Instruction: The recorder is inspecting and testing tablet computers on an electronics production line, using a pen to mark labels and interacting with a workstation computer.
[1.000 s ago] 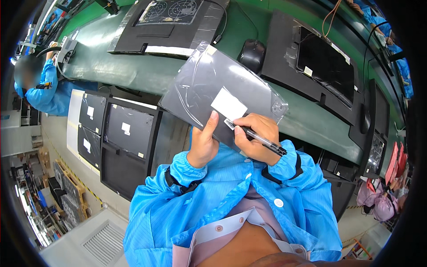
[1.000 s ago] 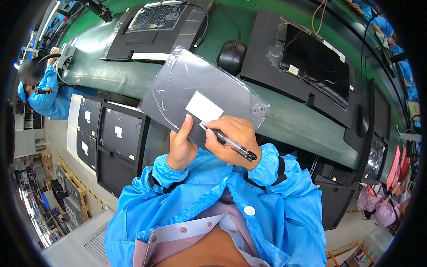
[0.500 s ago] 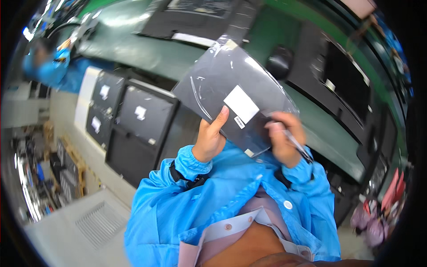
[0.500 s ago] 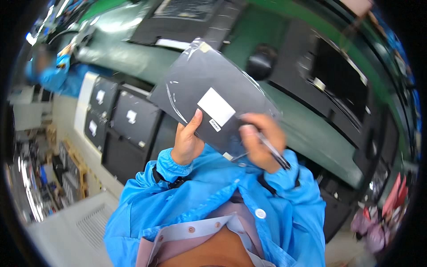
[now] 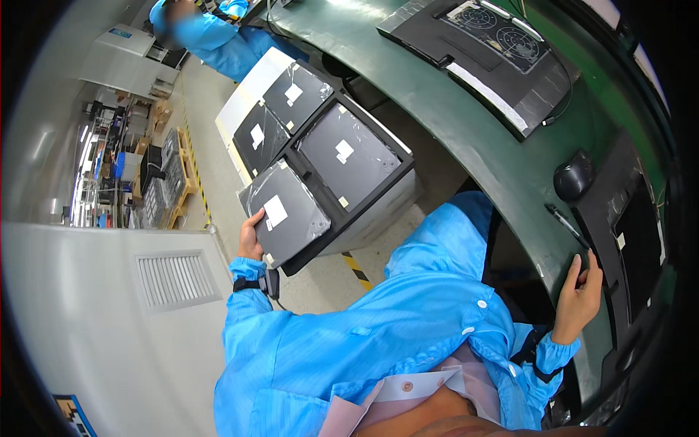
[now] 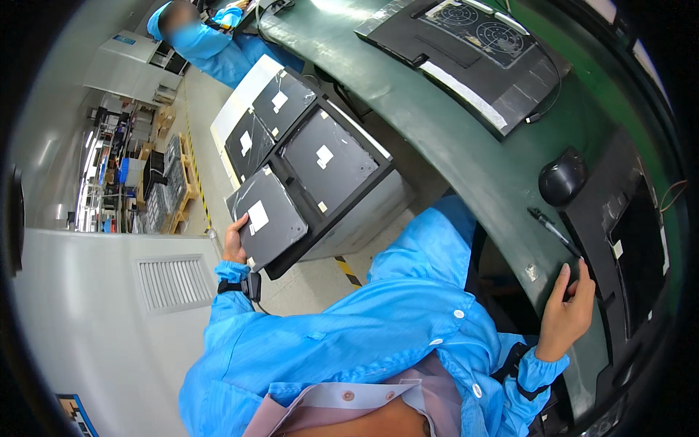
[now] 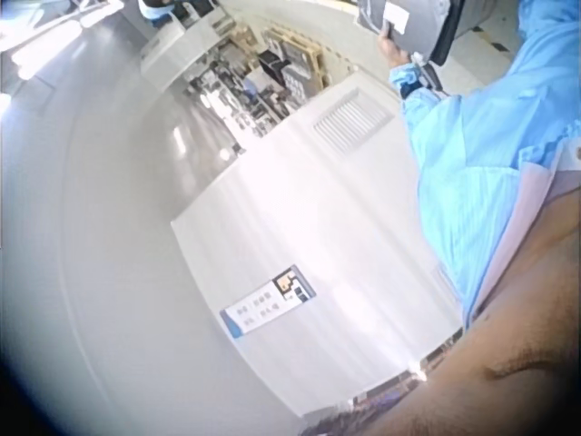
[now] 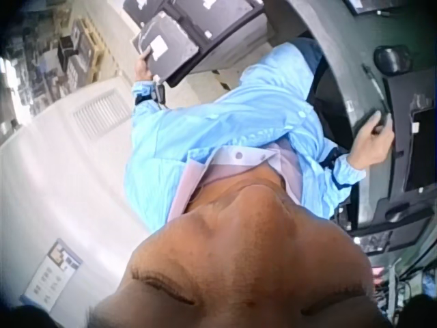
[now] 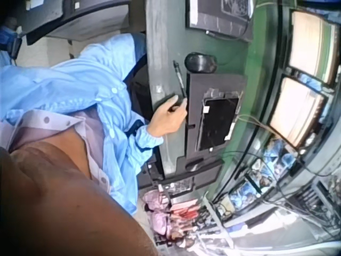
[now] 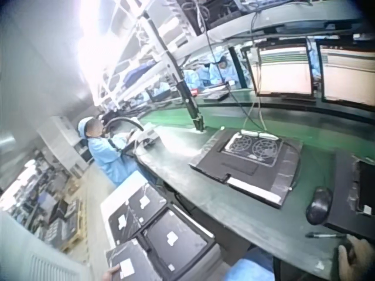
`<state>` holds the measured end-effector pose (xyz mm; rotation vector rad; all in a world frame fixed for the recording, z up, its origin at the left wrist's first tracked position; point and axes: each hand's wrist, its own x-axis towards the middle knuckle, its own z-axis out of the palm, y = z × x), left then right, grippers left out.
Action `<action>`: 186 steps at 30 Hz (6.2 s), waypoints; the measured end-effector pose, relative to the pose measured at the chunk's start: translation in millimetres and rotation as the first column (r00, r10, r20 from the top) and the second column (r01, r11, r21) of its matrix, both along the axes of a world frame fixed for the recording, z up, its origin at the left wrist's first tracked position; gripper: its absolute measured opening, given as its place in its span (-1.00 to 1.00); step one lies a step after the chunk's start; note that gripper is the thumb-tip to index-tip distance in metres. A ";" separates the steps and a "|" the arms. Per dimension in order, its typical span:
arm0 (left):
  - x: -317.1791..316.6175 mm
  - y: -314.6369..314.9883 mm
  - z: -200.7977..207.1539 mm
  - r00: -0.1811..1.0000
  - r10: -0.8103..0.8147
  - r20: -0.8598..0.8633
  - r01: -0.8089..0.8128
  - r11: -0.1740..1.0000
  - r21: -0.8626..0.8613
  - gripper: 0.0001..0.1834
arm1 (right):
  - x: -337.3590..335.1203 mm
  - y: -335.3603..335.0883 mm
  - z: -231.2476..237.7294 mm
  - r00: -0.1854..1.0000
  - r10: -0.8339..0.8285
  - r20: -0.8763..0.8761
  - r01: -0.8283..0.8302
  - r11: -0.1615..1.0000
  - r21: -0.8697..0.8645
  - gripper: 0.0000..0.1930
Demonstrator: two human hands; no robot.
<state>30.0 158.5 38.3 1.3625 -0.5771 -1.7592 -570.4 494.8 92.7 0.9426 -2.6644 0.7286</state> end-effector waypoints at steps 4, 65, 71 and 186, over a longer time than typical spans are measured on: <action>21.3 -9.4 -23.8 0.998 -0.059 0.018 0.059 0.998 0.035 -0.59 | 1.6 -6.4 3.8 0.999 -0.017 0.044 0.018 1.000 -0.022 -0.70; -166.1 -83.0 -30.6 -0.135 0.333 0.933 0.896 0.442 -0.028 -0.39 | -65.3 17.4 61.1 0.929 0.278 -0.246 -0.291 0.957 -0.018 -0.44; -178.1 -127.5 -33.8 -0.091 0.497 0.863 0.903 0.406 -0.139 -0.30 | -128.3 175.2 70.7 0.839 -0.190 -0.510 0.220 0.976 -0.002 -0.53; -326.0 -4.9 91.5 0.163 -0.947 0.277 0.983 0.132 -0.130 -0.64 | -28.7 -149.3 139.8 0.468 0.817 -0.337 -0.862 0.506 0.031 -0.81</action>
